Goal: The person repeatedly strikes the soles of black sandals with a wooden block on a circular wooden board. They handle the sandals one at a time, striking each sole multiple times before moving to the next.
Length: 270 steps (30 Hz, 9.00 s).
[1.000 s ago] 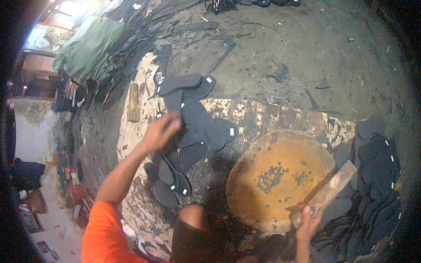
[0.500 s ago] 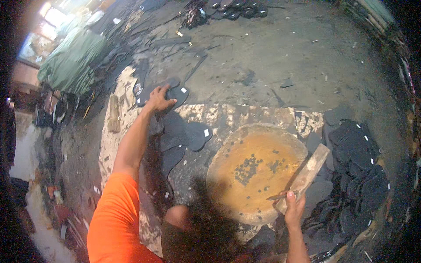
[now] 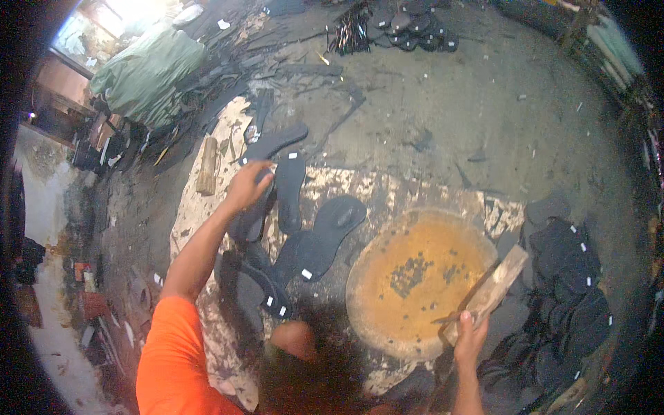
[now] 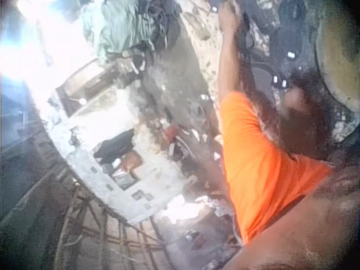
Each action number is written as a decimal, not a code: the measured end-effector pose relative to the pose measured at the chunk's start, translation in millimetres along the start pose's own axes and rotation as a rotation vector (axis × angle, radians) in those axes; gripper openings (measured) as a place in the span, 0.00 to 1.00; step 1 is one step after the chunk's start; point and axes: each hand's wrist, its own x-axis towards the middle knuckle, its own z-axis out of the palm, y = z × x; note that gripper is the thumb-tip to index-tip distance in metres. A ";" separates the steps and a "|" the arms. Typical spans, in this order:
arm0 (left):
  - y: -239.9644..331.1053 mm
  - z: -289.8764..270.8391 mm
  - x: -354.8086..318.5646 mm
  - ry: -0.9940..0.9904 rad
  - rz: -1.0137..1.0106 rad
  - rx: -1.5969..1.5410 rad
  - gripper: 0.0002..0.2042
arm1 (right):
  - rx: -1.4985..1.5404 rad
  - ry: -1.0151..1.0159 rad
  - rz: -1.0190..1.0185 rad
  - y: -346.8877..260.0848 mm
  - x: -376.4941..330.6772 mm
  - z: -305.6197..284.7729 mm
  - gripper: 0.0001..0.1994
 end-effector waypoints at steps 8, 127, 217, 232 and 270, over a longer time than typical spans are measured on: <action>-56.7 59.6 94.6 -0.336 -0.539 0.293 0.37 | 0.011 0.065 -0.086 20.3 0.3 -9.7 0.24; 449.9 125.5 -155.6 -0.299 -0.293 -0.921 0.14 | 0.185 -0.285 0.207 6.8 -109.9 -57.4 0.26; 391.1 168.2 17.4 0.226 0.003 -0.638 0.12 | 0.040 -0.628 0.401 -99.4 -36.3 -49.8 0.25; 377.4 179.5 -19.1 0.253 0.137 -0.536 0.07 | -0.090 -0.636 0.130 -126.2 41.4 9.1 0.22; 308.2 102.0 -45.1 0.201 -0.031 -0.560 0.08 | 0.295 -0.360 -0.894 -266.7 -50.3 50.8 0.33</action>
